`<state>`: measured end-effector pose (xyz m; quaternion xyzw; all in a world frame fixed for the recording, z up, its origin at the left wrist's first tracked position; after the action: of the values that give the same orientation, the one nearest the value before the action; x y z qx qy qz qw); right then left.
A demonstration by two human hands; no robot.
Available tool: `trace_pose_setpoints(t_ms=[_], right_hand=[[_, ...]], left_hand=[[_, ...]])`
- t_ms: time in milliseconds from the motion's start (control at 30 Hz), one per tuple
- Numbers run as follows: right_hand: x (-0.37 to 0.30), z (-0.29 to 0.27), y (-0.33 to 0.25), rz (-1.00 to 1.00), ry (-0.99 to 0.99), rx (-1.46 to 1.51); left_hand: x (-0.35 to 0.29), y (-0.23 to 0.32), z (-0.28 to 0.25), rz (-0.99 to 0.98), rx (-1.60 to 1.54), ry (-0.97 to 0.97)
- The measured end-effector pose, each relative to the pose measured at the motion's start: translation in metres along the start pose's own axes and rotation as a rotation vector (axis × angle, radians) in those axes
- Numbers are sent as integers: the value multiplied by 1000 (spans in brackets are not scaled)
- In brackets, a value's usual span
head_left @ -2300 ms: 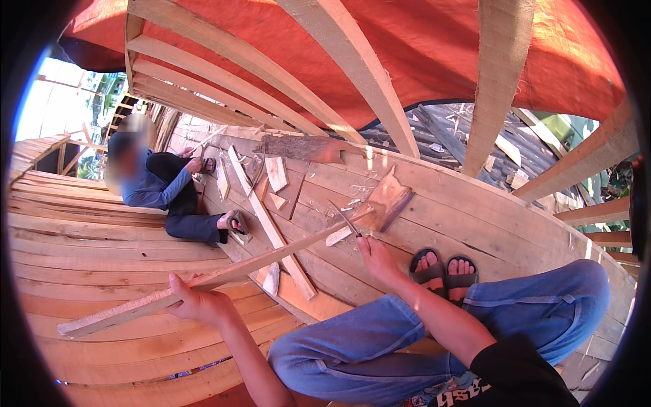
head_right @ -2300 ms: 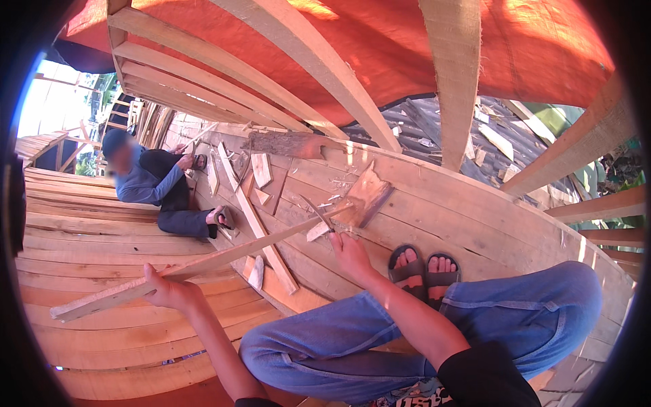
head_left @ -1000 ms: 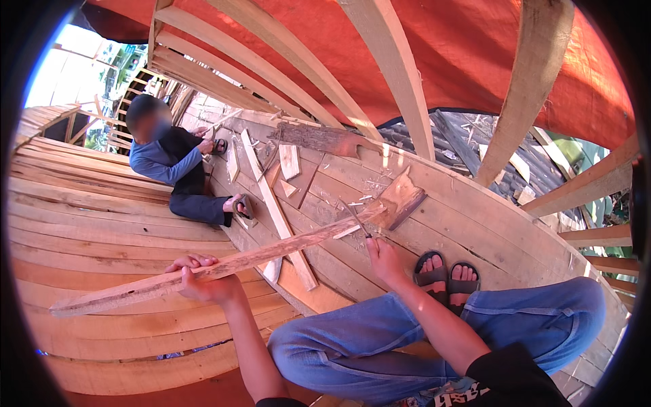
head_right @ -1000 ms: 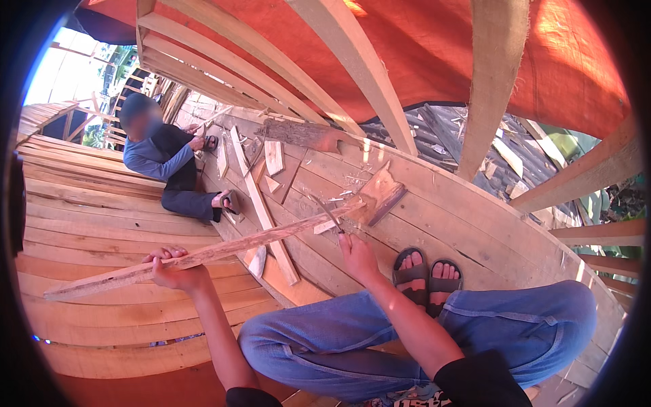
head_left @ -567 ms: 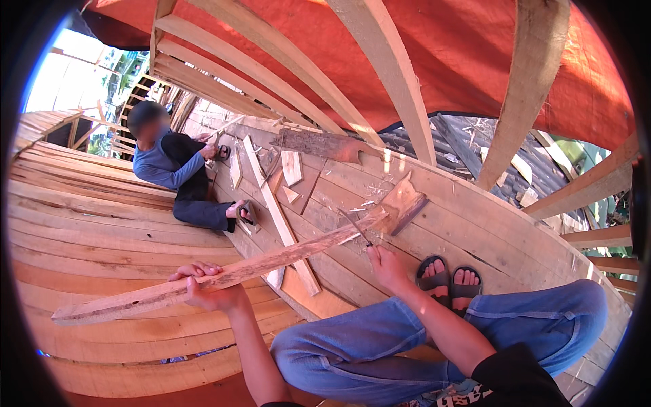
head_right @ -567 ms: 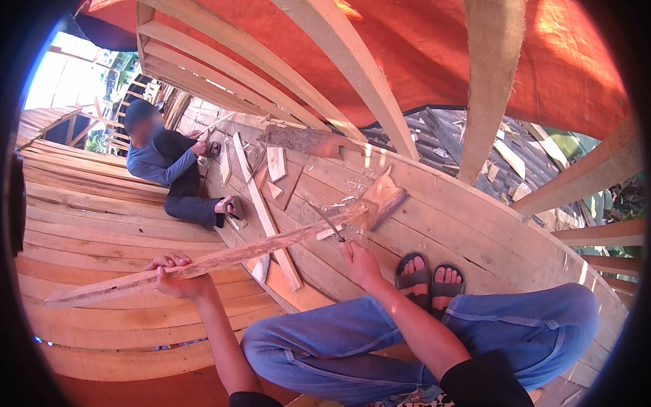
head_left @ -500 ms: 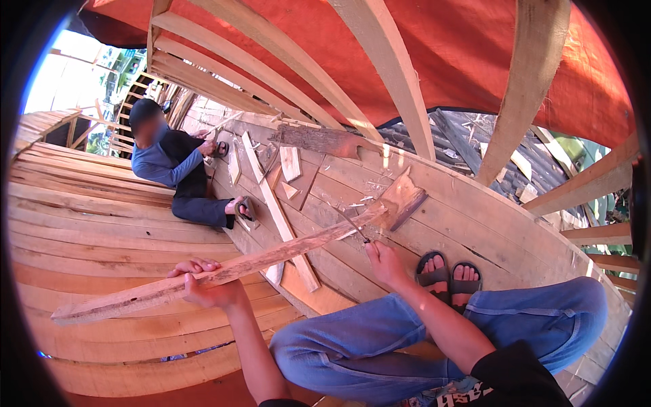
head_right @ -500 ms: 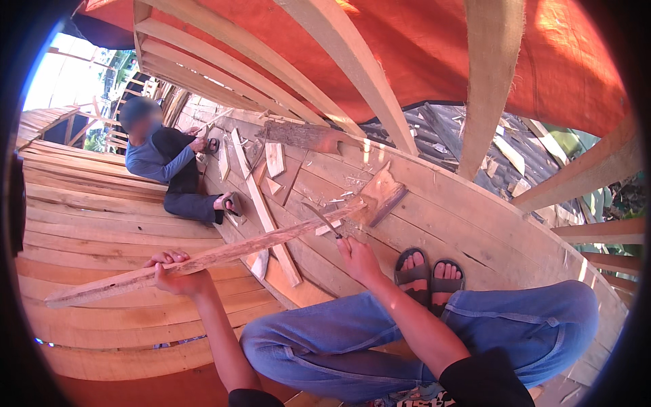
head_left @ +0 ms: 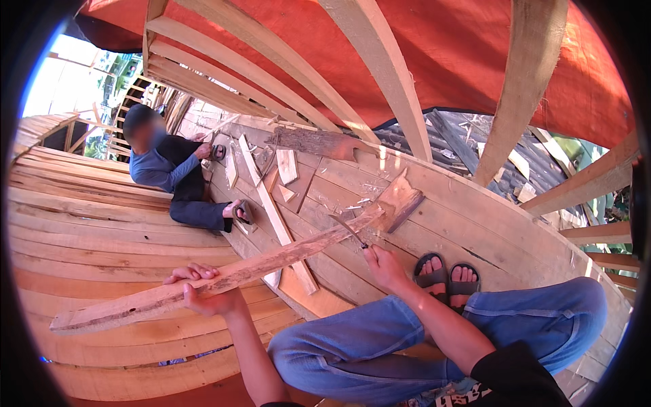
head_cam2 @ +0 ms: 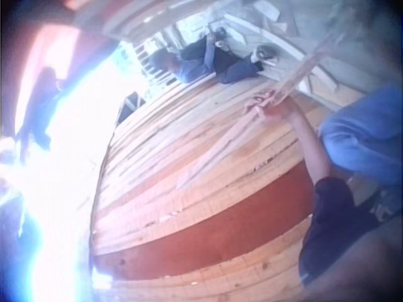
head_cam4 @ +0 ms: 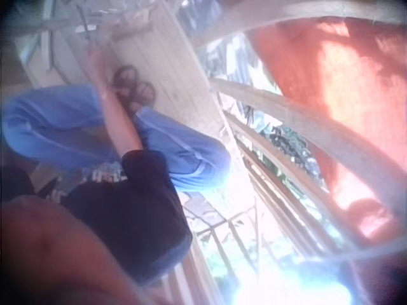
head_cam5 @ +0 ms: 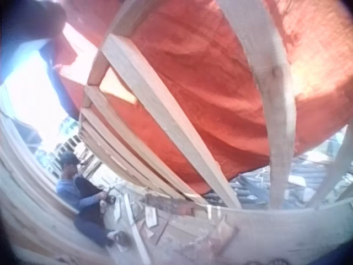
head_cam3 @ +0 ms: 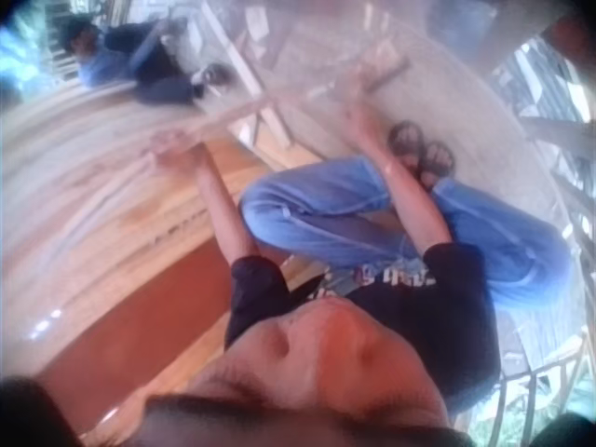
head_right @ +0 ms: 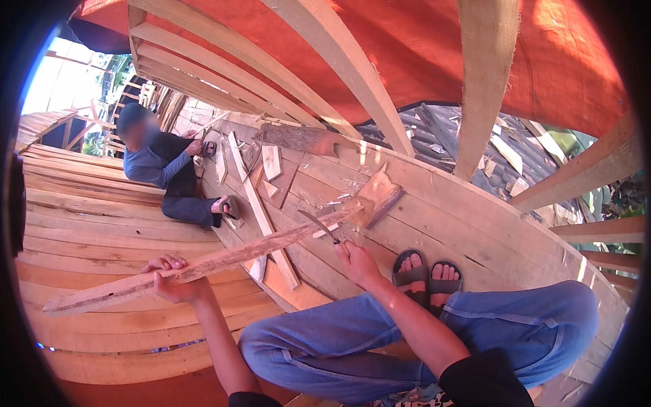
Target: The person carves a wooden plank using a small knife while sitting within a wooden structure under construction.
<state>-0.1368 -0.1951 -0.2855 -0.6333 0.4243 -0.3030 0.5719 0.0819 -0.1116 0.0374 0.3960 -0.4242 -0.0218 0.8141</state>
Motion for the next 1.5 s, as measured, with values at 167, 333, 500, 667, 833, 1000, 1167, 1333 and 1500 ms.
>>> trace_pose_setpoints(t_ms=[167, 333, 500, 667, 833, 1000, 1167, 1333, 1500], right_hand=[[2, -3, 30, 226, 71, 23], [5, -7, 16, 151, 50, 25], [-3, 6, 13, 96, 46, -2], [3, -6, 36, 222, 113, -16], [0, -1, 21, 86, 52, 71], [-3, 6, 22, 136, 102, 97], [-1, 3, 57, 258, 125, 65], [-15, 12, 36, 122, 68, 75], [-5, 5, 42, 248, 112, 28]], left_hand=[[0, 0, 10, 14, -34, -46], [0, -4, 11, 7, -56, -67], [3, 2, 6, 24, -47, -76], [1, -3, 13, 13, -66, -94], [-1, -3, 12, 20, -58, -79], [4, 1, 8, 3, -77, -93], [3, -10, 6, 1, -82, -86], [3, -3, -7, -24, -69, -50], [7, -8, -8, -8, -70, -79]])
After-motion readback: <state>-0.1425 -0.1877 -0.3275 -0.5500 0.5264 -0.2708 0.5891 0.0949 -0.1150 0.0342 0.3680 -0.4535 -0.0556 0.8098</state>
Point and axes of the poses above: each hand's wrist, its own x-axis towards the middle knuckle, its own z-axis out of the palm, y = z × x, the point moved 6 cm from there along x, towards the middle knuckle, and after that the axes turned 1 degree about -z, right-handed, at the moved point
